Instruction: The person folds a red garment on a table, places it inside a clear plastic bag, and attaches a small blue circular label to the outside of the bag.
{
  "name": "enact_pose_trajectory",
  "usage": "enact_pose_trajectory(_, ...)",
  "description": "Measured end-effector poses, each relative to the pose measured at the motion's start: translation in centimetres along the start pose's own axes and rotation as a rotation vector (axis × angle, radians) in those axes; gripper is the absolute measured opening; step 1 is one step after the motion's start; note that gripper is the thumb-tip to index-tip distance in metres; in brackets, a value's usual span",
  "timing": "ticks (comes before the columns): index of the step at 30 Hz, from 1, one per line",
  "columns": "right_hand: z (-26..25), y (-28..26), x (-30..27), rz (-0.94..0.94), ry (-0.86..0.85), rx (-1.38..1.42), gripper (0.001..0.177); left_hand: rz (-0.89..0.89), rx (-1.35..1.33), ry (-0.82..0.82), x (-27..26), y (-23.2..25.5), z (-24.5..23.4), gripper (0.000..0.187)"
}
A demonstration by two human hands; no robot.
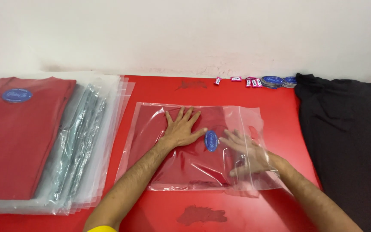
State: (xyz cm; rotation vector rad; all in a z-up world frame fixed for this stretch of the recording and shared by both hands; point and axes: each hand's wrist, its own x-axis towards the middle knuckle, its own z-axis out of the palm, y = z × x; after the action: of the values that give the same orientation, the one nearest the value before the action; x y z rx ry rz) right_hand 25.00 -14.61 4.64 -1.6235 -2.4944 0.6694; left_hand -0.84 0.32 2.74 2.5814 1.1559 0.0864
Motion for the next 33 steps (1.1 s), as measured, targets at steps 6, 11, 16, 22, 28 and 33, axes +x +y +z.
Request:
enact_pose_trajectory(6,-1.1,3.3,-3.7,0.204,0.179,0.126,0.058,0.027,0.066,0.099,0.2,-1.0,0.3,0.069)
enact_pose_trajectory(11,-2.9,4.0,-5.3,0.606,0.327,0.151,0.045,-0.101,0.059,0.113,-1.4,-2.0,-1.0,0.073)
enact_pose_trajectory(16,0.8,10.9,-2.8,0.775,0.606,0.127,0.041,-0.140,0.076,0.045,-3.3,-1.6,-2.2,0.077)
enact_pose_trajectory(22,1.7,6.1,2.0,0.407,0.545,-0.294,0.052,0.082,0.048,0.087,0.7,3.8,0.1,0.075)
enact_pose_trajectory(28,2.9,7.3,3.8,0.539,0.319,-0.388,0.057,0.258,0.070,0.045,9.0,7.0,5.5,0.064)
enact_pose_trajectory(33,2.4,5.8,3.1,0.556,0.343,-0.293,0.053,0.258,0.079,0.036,13.1,7.0,7.6,0.054)
